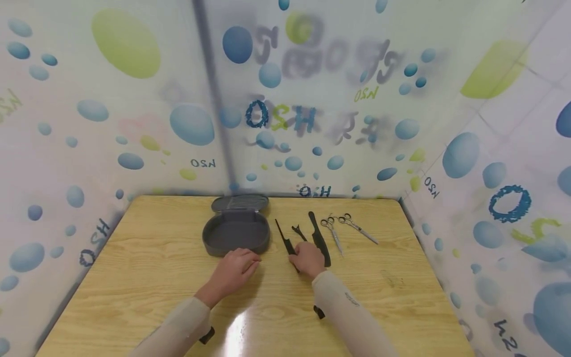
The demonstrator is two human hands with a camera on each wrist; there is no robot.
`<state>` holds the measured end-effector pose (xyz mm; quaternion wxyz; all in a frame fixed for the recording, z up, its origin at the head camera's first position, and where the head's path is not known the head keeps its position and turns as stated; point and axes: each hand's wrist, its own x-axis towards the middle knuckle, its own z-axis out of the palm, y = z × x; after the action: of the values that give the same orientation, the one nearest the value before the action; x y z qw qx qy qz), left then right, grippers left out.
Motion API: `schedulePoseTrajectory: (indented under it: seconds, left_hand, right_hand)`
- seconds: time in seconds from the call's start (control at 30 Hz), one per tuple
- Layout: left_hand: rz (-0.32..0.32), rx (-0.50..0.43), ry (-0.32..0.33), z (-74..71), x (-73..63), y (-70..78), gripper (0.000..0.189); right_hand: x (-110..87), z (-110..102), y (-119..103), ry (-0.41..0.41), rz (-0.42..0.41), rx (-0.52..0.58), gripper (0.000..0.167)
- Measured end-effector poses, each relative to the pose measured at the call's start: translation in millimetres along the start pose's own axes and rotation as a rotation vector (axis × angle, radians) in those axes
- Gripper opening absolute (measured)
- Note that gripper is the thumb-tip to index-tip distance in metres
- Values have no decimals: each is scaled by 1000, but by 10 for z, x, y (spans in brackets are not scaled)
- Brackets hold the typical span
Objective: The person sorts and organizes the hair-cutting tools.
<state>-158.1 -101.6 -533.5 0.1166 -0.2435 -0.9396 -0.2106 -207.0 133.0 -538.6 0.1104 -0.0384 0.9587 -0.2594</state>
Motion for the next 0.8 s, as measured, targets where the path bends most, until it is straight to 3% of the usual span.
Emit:
schedulePoseTrajectory:
  seconds: [0.23, 0.37, 0.57, 0.8]
  left_hand:
    - [-67, -37, -6, -37, 13, 38, 12]
    - [-124, -57, -16, -56, 36, 43, 12]
    - [-188, -53, 4, -100, 98, 21, 12]
    - [-266, -137, 65, -140, 149, -2, 18]
  right_hand:
    - [-71, -149, -17, 24, -43, 42, 32]
    - [-61, -214, -11, 55, -79, 55, 41]
    - [-16, -293, 8, 50, -166, 166, 49]
    - [13, -322, 18, -8, -274, 181, 11]
